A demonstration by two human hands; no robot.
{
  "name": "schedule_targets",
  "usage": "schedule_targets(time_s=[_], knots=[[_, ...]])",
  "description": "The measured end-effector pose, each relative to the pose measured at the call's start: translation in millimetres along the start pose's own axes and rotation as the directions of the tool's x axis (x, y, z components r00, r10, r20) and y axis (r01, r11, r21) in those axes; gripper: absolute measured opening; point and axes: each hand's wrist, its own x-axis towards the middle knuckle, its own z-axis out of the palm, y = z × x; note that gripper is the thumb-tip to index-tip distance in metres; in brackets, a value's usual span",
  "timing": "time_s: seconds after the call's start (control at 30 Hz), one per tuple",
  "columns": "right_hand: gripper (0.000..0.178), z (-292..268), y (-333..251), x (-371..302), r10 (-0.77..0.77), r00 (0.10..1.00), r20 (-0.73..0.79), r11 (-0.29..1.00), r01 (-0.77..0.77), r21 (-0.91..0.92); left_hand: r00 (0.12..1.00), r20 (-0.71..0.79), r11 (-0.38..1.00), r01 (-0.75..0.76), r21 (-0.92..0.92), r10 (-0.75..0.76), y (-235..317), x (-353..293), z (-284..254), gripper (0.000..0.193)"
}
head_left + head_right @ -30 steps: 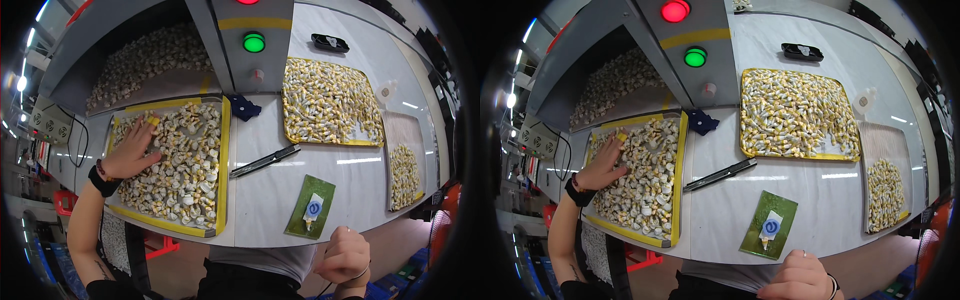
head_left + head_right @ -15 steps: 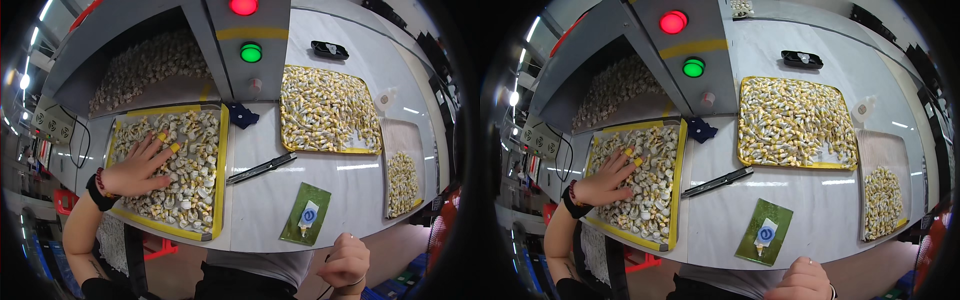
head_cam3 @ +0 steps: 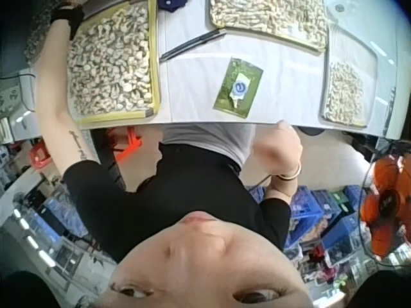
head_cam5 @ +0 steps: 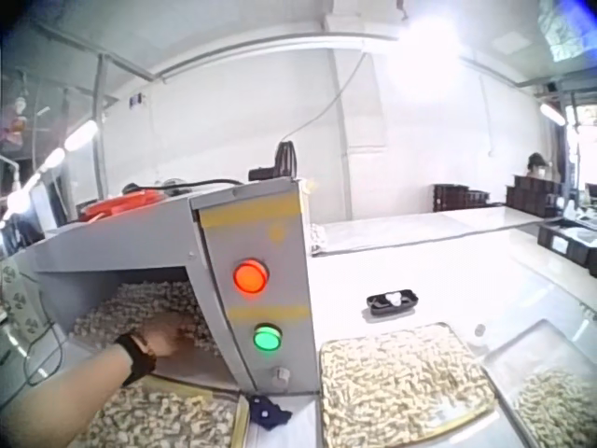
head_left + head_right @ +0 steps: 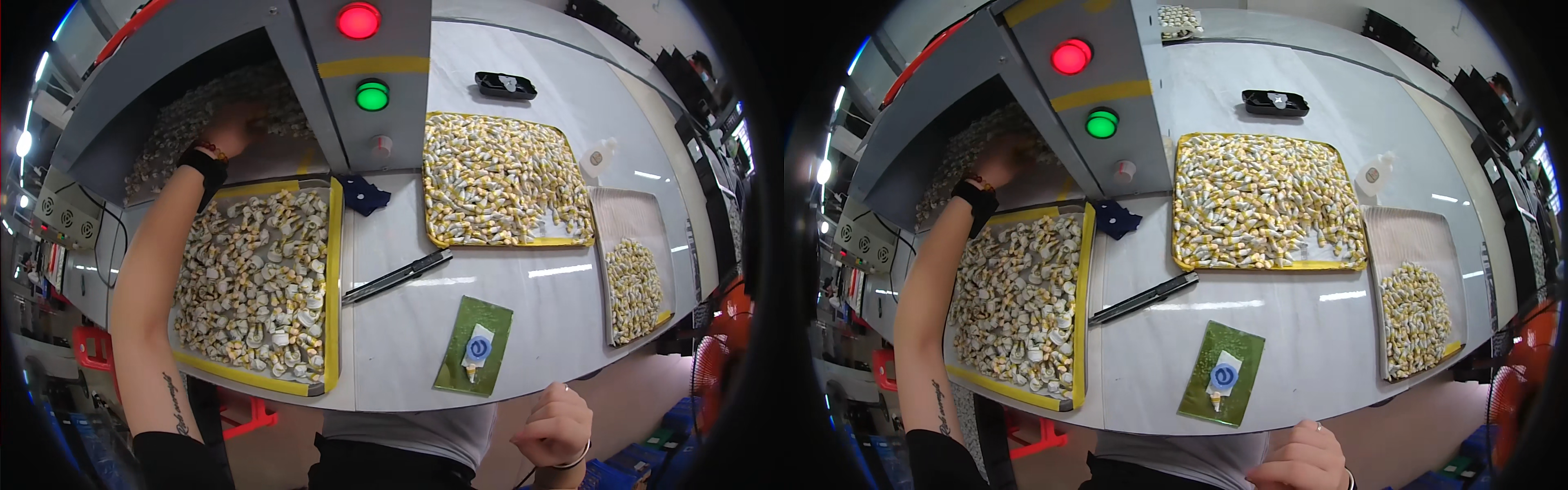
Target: The person repeatedly picks up small white and yellow plastic components from a tray, inserts a yellow piece into the white piece, and places the assembled unit onto a separate tray. The process is repetitive and involves manual dexterity with small parts.
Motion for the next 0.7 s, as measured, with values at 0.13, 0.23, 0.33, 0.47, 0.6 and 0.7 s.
schedule_targets(time_s=[0.13,0.23,0.33,0.47,0.6,0.7], knots=[[0.017,-16.8,7.3,-21.3,0.103,0.995,0.004,0.995,-0.103,0.011,0.992,-0.033,0.993,-0.119,0.002,0.119,-23.9,7.3,14.7,0.042],[0.016,-21.0,9.4,-23.9,0.118,0.992,-0.042,0.993,-0.119,-0.025,0.996,0.089,0.994,0.015,-0.112,-0.005,-15.4,6.7,8.0,0.041],[0.017,-21.4,6.0,-19.1,0.073,0.997,-0.035,0.997,-0.074,-0.038,0.988,0.146,0.997,0.055,-0.046,-0.047,-9.7,5.2,-0.4,0.034],[0.018,-20.8,-5.0,-2.9,-0.005,1.0,-0.014,0.996,0.004,-0.09,0.956,-0.27,0.992,-0.126,-0.026,0.114,-50.1,-26.7,-9.8,0.027],[0.015,-42.8,-6.7,16.6,-0.001,0.979,0.204,0.949,0.065,-0.307,0.973,0.17,0.182,0.197,-0.963,-0.155,67.1,-91.1,-58.0,0.018],[0.015,-57.7,-5.3,42.7,0.072,0.94,0.334,0.847,0.119,-0.518,0.967,0.251,0.001,0.251,-0.968,-0.033,148.6,-165.8,-79.6,0.034]])
